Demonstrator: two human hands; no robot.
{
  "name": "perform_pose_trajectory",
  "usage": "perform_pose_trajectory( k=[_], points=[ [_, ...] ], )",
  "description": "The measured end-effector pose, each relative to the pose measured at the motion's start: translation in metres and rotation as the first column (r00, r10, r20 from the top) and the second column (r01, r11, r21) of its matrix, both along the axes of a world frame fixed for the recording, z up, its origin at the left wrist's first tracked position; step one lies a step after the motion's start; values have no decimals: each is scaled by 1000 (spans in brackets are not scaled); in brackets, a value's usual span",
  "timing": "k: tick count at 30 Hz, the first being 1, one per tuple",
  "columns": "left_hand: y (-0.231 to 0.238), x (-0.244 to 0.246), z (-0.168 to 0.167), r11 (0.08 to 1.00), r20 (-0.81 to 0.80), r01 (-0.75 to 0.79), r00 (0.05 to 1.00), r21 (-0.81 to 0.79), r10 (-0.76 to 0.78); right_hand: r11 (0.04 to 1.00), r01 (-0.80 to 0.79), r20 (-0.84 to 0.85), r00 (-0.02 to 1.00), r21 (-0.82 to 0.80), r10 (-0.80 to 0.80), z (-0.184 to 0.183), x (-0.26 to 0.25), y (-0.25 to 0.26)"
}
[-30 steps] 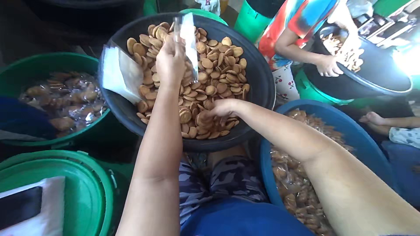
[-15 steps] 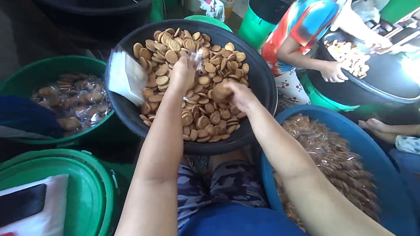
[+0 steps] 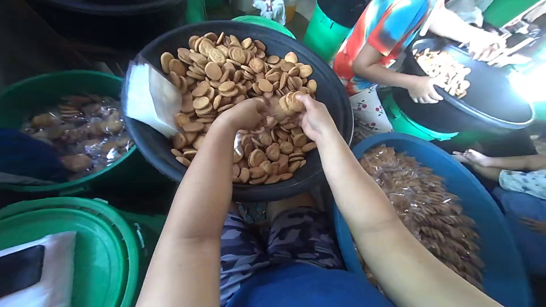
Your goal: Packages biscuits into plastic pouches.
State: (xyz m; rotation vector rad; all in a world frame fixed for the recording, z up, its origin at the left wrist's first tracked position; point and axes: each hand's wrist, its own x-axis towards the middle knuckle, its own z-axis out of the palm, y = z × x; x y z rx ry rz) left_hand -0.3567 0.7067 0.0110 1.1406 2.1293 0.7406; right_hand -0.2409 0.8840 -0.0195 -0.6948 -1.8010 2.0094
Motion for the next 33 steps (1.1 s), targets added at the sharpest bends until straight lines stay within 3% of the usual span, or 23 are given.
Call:
perform_pose_trajectory(
  k=[4, 9, 13, 19, 22, 25, 27, 29, 33],
  points=[
    [0, -5, -6, 1000, -60, 11, 998, 18, -10, 980, 160, -103, 980, -118, -172, 3, -1, 4],
    [2, -2, -5, 989, 50, 3, 999, 146, -10, 995, -70, -56, 996, -77, 66, 2, 2, -2],
    [9, 0, -4, 977, 103, -150, 985, 154, 136, 982, -184, 21, 983, -36, 185, -3, 2, 3],
    [10, -2, -3, 972, 172, -182, 973, 146, 156, 974, -159, 11, 986, -161, 163, 4, 5, 4],
    [10, -2, -8, 976, 106, -134, 988, 173, 116, 970, -195, 4, 980, -143, 197, 5, 4, -3],
    [8, -2, -7, 981, 20, -116, 993, 153, 114, 982, -51, -26, 999, -180, 47, 1, 2, -3],
    [8, -2, -3, 977, 62, -161, 986, 138, 154, 952, 138, -65, 985, -274, -161, -1, 0, 6],
    [10, -1, -6, 968, 153, -220, 968, 120, 201, 918, 222, -54, 966, -330, -253, -2, 1, 14],
    [14, -5, -22, 949, 282, -300, 923, 94, 263, 975, 30, 32, 999, -221, -23, -4, 4, 1]
  ],
)
